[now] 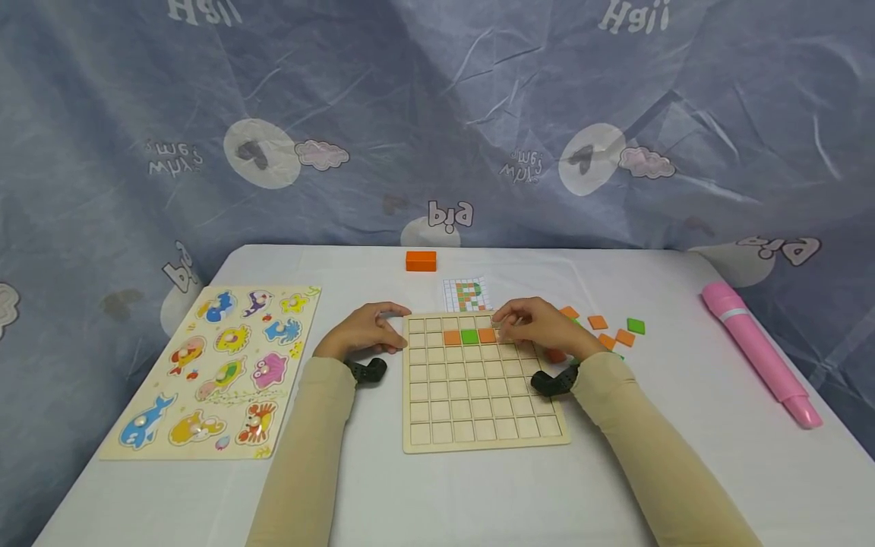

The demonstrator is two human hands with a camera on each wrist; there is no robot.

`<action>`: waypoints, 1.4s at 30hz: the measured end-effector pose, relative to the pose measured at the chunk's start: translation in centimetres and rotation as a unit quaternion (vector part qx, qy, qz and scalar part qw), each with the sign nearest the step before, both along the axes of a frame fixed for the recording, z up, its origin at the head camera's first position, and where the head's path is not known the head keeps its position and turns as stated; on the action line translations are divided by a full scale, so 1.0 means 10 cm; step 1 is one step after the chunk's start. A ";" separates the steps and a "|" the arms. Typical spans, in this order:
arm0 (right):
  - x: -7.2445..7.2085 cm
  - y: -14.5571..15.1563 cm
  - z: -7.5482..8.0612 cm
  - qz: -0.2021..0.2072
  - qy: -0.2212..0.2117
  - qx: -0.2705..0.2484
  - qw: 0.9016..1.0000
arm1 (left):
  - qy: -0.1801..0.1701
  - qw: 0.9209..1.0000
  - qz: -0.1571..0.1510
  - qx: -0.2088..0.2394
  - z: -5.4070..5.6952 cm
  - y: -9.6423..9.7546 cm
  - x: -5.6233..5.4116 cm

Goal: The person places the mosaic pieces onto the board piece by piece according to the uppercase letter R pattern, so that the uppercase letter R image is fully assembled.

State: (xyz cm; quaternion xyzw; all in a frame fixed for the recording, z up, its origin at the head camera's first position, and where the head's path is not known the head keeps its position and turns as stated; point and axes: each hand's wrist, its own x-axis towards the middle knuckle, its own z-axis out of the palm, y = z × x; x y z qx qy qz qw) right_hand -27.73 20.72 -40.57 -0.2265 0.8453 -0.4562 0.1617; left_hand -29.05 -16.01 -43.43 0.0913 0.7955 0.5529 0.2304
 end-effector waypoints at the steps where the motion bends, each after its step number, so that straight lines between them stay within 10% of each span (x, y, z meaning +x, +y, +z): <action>1: 0.01 0.04 0.01 -0.006 -0.005 -0.012 1.000 | -0.001 1.000 0.000 0.000 0.00 0.00 0.00; 24: 0.56 1.35 0.08 -0.140 0.018 -0.009 0.990 | 0.000 1.000 -0.004 0.002 0.01 -0.01 0.00; 42: 0.62 1.62 -0.13 -0.165 0.005 0.003 0.986 | -0.001 1.000 -0.006 -0.005 0.02 -0.01 0.00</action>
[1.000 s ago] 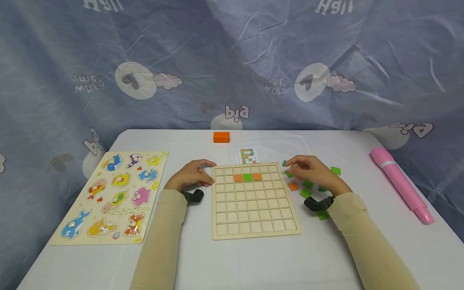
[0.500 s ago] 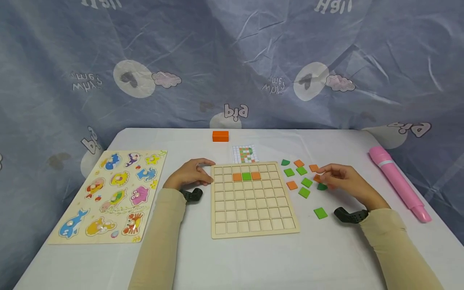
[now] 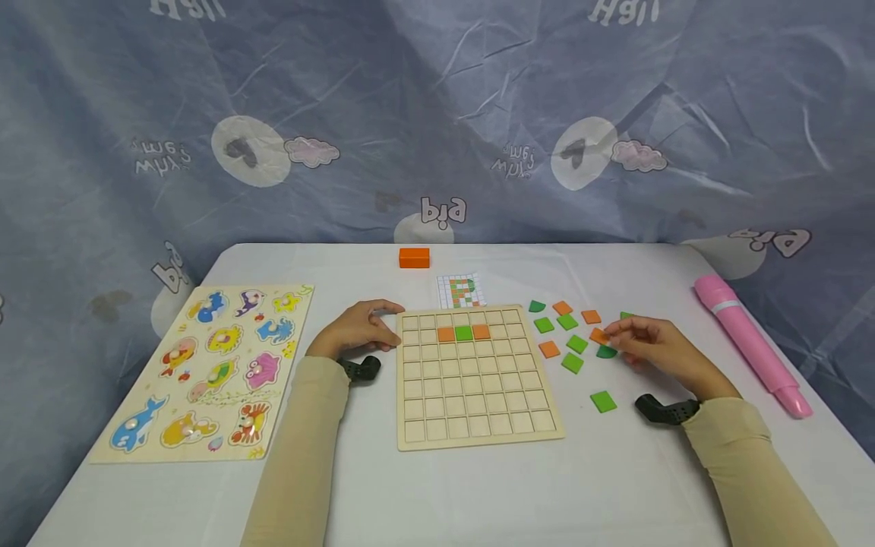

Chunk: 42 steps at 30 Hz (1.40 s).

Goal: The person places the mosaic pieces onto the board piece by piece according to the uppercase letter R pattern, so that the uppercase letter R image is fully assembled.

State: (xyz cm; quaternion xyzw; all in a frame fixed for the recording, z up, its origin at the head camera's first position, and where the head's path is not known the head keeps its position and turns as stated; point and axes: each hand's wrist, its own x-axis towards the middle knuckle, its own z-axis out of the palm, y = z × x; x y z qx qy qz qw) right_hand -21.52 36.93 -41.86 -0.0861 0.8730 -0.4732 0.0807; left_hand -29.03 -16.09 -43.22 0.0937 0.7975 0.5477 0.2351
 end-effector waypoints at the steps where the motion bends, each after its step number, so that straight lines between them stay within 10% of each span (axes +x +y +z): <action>1: 0.00 0.00 -0.01 -0.003 -0.005 0.006 1.000 | 0.002 1.000 0.000 -0.004 0.00 0.00 0.00; 26: 0.01 -0.09 0.00 0.058 0.067 0.098 0.991 | -0.004 1.000 -0.001 0.011 0.03 0.00 0.02; 42: 0.03 -0.24 0.08 0.024 0.066 0.198 0.978 | 0.002 1.000 -0.009 0.008 0.00 -0.01 0.00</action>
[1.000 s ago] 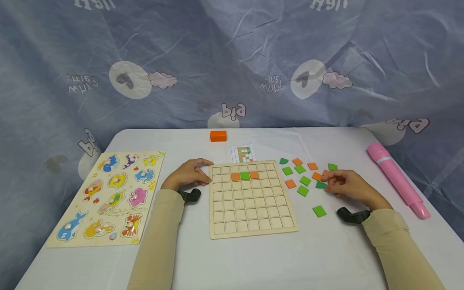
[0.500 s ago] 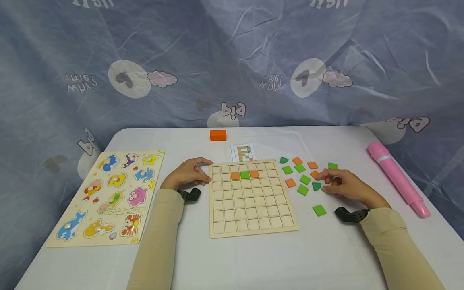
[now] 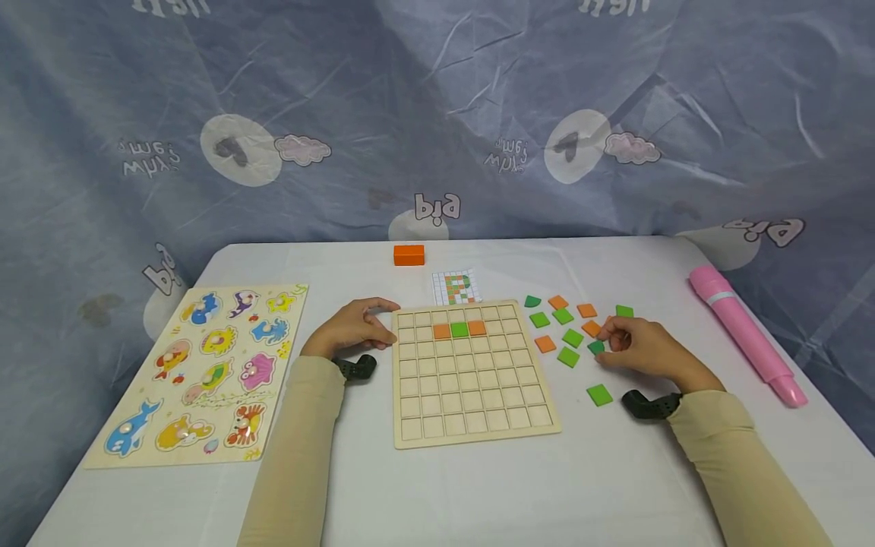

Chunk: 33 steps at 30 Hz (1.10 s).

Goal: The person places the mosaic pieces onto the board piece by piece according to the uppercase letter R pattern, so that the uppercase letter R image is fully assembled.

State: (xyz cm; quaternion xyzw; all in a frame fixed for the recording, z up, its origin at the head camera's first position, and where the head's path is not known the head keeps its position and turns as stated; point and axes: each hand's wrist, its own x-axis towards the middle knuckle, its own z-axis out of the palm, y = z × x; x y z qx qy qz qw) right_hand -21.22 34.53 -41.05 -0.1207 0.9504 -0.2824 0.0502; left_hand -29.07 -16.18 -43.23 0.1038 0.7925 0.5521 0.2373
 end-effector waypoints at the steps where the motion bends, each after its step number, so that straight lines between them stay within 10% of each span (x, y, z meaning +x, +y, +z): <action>1: 0.00 0.01 0.00 0.007 0.003 -0.005 1.000 | 0.000 1.000 0.000 0.000 0.00 0.00 0.00; 33: -0.01 0.04 0.00 0.017 -0.007 -0.036 0.999 | 0.006 1.000 0.008 -0.012 0.01 0.02 0.01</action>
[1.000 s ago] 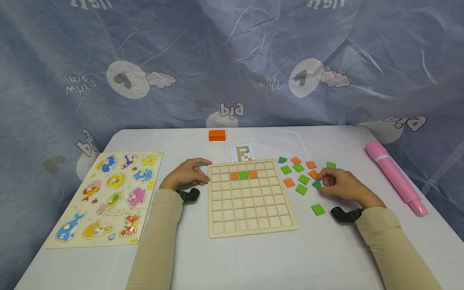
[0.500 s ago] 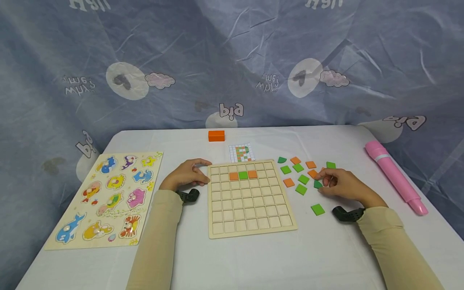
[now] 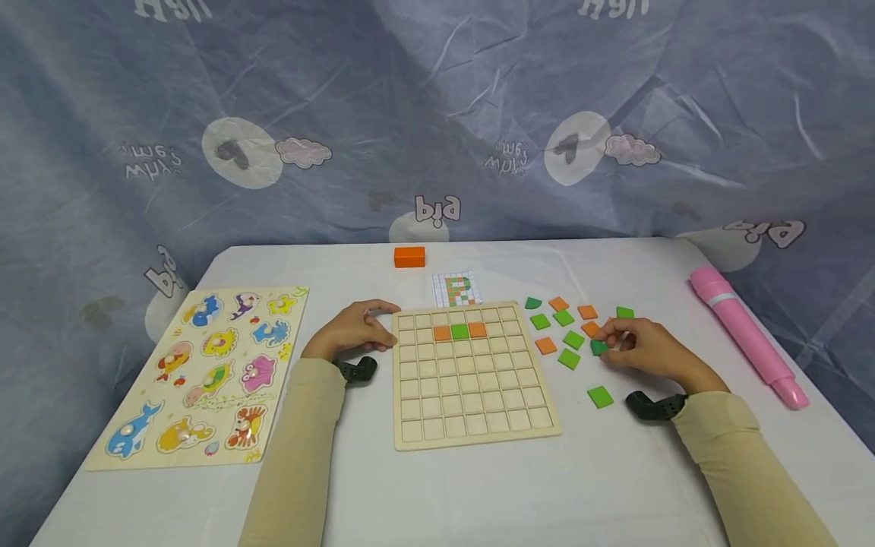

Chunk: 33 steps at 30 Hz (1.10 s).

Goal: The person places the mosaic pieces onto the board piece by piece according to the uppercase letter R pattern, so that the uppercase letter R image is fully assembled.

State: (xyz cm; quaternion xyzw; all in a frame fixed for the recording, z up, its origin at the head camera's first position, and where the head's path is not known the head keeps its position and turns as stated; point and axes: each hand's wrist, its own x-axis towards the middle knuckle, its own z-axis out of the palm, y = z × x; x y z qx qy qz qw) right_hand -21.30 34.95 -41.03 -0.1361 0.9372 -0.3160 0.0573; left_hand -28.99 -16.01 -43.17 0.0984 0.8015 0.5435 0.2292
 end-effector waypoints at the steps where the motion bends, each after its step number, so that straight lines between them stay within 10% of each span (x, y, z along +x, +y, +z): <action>1: 0.00 -0.01 0.00 -0.001 0.000 -0.001 1.000 | -0.001 1.000 -0.001 0.002 0.00 0.00 0.00; 33: -0.41 -0.97 0.07 0.046 -0.017 -0.081 0.995 | -0.002 1.000 -0.002 0.005 -0.04 -0.01 -0.01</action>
